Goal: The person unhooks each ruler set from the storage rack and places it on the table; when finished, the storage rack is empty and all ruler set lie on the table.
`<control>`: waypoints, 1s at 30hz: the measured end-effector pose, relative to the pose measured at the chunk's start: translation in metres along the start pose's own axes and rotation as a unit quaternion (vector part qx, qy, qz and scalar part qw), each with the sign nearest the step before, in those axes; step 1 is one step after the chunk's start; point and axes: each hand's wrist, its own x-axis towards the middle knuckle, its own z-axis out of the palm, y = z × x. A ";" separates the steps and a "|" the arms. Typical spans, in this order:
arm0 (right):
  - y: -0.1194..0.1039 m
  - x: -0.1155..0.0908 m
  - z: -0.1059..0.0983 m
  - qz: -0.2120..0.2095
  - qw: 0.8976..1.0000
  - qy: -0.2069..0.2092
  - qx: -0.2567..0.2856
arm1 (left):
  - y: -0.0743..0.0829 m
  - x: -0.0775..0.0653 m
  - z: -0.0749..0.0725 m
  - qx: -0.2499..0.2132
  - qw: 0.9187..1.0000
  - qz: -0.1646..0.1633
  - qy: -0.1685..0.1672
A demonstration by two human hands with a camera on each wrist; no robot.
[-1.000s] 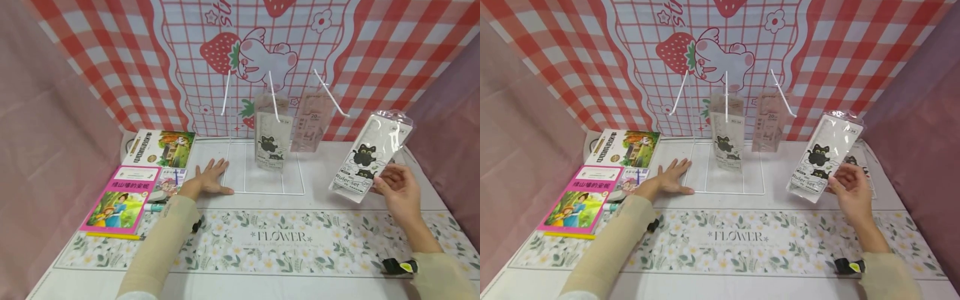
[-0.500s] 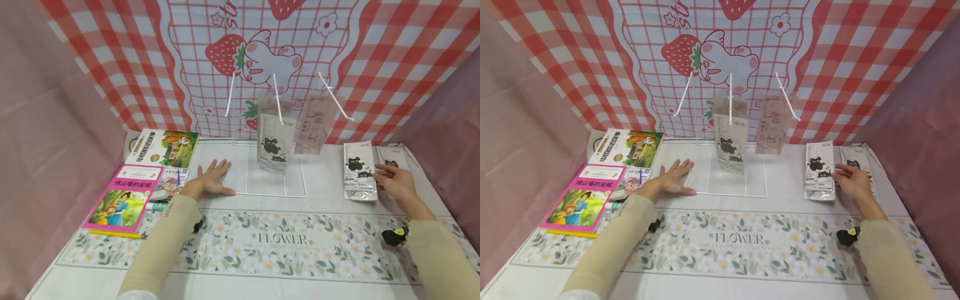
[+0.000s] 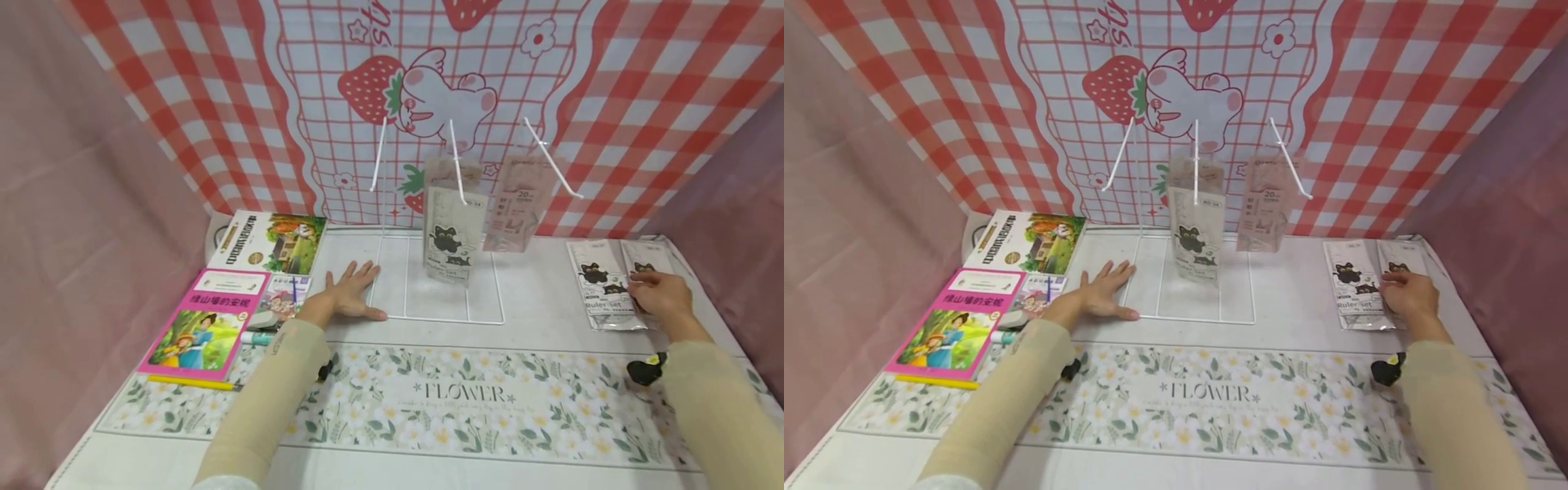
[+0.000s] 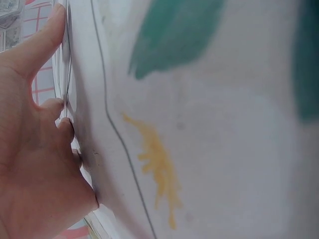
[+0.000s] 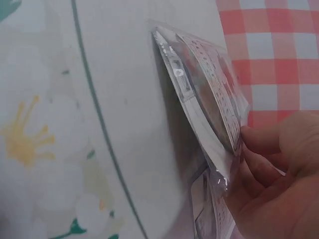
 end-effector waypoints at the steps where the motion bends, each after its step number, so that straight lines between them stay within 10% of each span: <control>1: 0.002 0.000 -0.001 -0.007 1.000 0.003 -0.012 | 0.000 0.000 0.000 -0.001 1.000 0.000 0.000; 17: -0.017 -0.011 -0.024 -0.104 0.983 -0.039 -0.148 | 0.000 0.000 -0.002 -0.001 1.000 0.001 0.000; 30: -0.124 -0.045 0.018 -0.299 0.949 -0.063 0.073 | 0.002 -0.003 -0.002 0.007 1.000 0.000 0.003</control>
